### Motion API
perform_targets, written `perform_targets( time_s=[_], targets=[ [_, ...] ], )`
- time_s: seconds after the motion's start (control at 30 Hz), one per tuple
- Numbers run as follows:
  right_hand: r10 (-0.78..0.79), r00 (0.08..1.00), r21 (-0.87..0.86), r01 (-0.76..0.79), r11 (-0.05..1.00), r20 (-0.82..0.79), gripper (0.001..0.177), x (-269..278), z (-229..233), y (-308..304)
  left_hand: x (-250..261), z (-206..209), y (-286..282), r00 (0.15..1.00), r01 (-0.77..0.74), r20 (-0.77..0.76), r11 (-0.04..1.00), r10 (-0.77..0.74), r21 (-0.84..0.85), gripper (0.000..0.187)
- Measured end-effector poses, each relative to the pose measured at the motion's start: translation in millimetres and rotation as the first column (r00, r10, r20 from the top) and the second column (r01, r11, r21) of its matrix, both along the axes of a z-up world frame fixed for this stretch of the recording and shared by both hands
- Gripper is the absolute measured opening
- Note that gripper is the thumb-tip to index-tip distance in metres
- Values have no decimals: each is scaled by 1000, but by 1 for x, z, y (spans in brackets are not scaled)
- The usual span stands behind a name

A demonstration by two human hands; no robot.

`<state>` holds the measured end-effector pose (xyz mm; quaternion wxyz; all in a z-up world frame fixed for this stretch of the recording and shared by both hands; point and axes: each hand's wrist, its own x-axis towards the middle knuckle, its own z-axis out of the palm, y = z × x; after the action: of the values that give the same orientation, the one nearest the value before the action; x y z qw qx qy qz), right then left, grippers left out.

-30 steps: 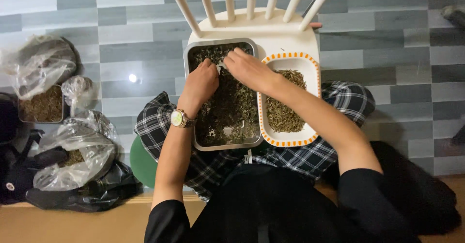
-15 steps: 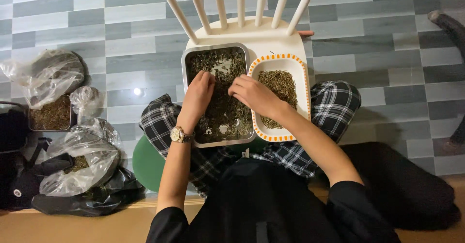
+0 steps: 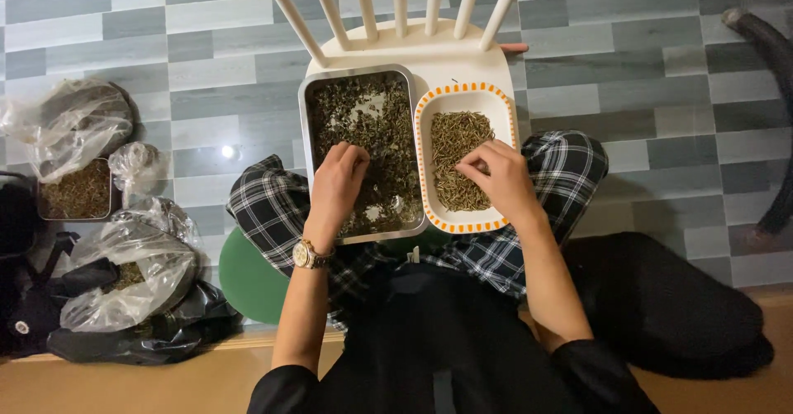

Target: The person sorts dried tea leaves by hand, picking out stems and undesirable pieces into a separate container.

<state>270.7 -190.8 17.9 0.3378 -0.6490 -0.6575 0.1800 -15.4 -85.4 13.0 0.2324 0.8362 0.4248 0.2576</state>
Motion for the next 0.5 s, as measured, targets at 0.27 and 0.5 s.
perform_targets(
  time_s=[0.27, 0.5],
  targets=[
    [-95, 996, -66, 94, 993, -5, 22, 1, 5, -4, 1, -1, -9, 998, -19, 59, 1000, 19, 8, 13],
    [-74, 997, -72, 71, 995, -38, 12, -4, 3, -7, -2, 3, -17, 969, -21, 241, 995, 45, -99, 11]
  ],
)
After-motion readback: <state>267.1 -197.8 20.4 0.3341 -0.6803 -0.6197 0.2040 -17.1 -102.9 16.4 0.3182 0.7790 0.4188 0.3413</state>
